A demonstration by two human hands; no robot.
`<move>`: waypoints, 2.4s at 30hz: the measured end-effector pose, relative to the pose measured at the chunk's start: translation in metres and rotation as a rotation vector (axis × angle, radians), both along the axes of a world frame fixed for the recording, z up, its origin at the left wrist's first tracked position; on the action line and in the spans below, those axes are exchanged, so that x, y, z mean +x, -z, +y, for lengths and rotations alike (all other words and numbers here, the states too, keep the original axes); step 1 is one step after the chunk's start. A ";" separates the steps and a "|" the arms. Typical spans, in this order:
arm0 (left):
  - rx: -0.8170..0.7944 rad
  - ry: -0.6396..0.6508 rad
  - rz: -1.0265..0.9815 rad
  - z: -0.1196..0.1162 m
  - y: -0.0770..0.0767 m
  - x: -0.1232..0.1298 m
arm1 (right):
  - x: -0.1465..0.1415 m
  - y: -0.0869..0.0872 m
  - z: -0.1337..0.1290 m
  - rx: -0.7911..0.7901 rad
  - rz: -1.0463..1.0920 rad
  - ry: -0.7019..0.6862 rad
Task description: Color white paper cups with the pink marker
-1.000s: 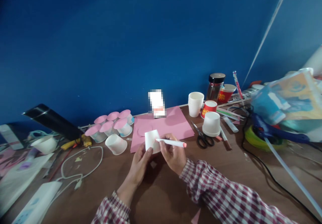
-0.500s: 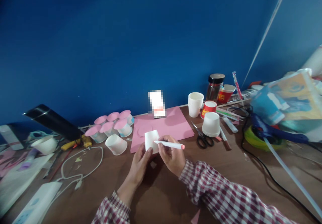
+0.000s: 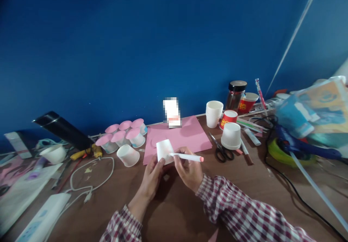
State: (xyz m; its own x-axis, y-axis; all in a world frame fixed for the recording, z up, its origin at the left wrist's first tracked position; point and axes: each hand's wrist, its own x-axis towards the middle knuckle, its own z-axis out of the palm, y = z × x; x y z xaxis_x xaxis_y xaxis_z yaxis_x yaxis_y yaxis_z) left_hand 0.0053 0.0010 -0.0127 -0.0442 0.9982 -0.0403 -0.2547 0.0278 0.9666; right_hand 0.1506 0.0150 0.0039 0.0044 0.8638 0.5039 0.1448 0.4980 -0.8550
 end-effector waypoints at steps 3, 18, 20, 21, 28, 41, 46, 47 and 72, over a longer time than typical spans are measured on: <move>0.022 0.020 -0.006 0.000 0.000 -0.001 | -0.001 -0.001 -0.001 -0.001 -0.016 -0.019; 0.015 0.007 0.000 0.001 0.003 -0.002 | 0.001 -0.005 -0.003 0.046 -0.061 0.020; 0.035 0.022 -0.014 0.001 0.002 -0.001 | 0.001 -0.004 -0.002 0.040 -0.064 0.023; 0.043 0.031 -0.021 0.001 0.002 -0.001 | 0.001 -0.003 -0.002 0.037 -0.065 0.023; 0.040 0.036 -0.009 0.000 0.001 -0.001 | 0.001 0.002 -0.001 0.010 -0.061 0.014; 0.022 0.034 -0.014 -0.001 0.000 0.000 | 0.002 0.005 0.001 -0.014 -0.065 -0.004; 0.014 0.040 -0.030 0.000 0.000 -0.001 | 0.002 0.003 0.000 -0.004 -0.071 0.003; 0.016 0.041 -0.032 0.000 0.000 -0.001 | 0.003 0.002 0.000 -0.001 -0.072 0.004; 0.030 0.036 -0.007 0.000 0.004 -0.001 | 0.002 0.001 0.001 -0.001 -0.090 0.018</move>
State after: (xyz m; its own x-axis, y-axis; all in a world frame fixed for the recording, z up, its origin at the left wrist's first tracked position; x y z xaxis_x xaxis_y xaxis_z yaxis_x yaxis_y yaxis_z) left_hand 0.0039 0.0009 -0.0164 -0.0081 0.9999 -0.0105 -0.2611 0.0080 0.9653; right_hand 0.1531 0.0157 0.0032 -0.0255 0.8643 0.5023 0.2300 0.4940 -0.8385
